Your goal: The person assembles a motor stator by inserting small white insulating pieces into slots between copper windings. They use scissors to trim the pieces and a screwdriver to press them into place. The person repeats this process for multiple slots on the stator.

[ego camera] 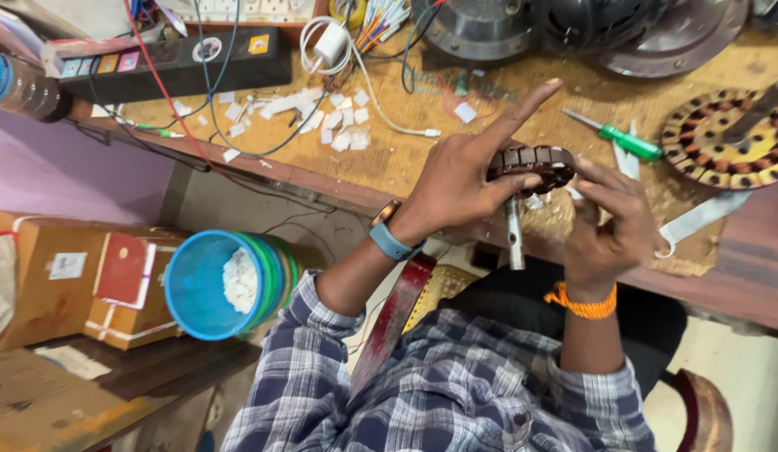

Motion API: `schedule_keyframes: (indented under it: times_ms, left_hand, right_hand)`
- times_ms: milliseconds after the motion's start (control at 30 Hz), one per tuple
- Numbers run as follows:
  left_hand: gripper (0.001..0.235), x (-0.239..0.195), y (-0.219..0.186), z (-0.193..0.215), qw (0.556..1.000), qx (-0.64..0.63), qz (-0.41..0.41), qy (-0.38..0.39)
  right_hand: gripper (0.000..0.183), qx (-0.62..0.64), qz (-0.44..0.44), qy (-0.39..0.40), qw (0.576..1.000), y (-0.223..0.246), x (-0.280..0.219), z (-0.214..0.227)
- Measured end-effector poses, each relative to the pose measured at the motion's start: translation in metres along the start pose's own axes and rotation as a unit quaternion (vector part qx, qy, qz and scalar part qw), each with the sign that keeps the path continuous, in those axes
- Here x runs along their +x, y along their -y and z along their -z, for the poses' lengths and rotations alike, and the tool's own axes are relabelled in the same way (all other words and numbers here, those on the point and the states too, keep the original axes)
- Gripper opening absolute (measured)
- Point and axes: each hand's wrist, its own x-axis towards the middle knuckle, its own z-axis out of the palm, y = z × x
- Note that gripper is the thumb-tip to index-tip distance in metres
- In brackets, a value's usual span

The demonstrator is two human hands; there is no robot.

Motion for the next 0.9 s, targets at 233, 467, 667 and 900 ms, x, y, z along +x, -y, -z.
schedule_keyframes:
  times_ms: [233,467,667,900]
  left_hand:
    - [0.101,-0.009,0.004,-0.003,0.998,-0.014,0.048,-0.033]
    - [0.092,-0.008,0.015,-0.009,0.999,0.004,0.033,-0.020]
    - [0.083,-0.010,0.011,-0.012,0.996,-0.005,0.088,0.009]
    - [0.047,-0.010,0.021,-0.016,0.999,-0.005,0.046,-0.015]
  right_hand:
    - [0.017,-0.116,0.079,0.081,0.987,0.012,-0.004,-0.022]
    - [0.015,-0.117,0.089,0.062,0.987,0.018,-0.005,-0.029]
    - [0.014,0.021,-0.014,0.038,0.999,0.006,-0.015,-0.036]
    - [0.017,0.042,-0.043,0.164,0.985,0.006,0.006,-0.013]
